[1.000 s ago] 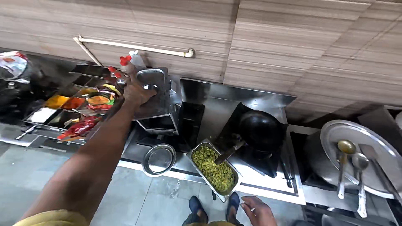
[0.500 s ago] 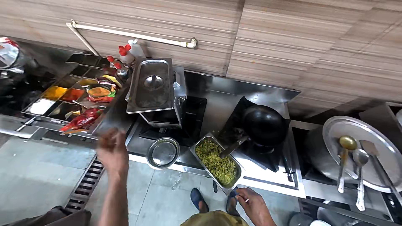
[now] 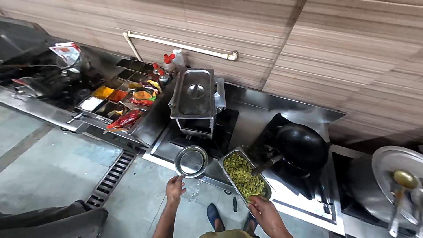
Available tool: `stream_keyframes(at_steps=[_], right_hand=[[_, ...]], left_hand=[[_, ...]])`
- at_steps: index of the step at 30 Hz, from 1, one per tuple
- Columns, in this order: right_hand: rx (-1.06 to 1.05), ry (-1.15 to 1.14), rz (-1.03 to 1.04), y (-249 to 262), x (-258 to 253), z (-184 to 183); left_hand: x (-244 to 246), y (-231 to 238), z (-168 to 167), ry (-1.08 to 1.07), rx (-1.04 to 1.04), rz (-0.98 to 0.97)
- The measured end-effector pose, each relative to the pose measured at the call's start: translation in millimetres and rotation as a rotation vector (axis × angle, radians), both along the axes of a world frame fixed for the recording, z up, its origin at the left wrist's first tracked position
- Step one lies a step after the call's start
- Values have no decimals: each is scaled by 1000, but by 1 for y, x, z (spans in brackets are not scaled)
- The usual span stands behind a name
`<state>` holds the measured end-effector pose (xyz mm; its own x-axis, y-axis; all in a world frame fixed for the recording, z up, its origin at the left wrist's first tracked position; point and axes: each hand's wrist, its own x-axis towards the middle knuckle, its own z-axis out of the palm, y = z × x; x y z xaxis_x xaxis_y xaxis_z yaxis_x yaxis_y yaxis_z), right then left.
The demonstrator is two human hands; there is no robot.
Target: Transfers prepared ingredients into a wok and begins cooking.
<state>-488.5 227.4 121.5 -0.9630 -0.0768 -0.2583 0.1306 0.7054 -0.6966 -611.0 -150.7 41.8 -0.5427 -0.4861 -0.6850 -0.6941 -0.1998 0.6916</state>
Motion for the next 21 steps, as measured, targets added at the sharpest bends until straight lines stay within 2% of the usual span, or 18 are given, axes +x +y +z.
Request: stream_keyframes(at_steps=[15, 21], right_hand=[[25, -58, -155, 24, 46, -19], [-20, -58, -248, 20, 41, -30]], left_hand=[[0, 13, -10, 22, 136, 18], [20, 46, -7, 105, 56, -35]])
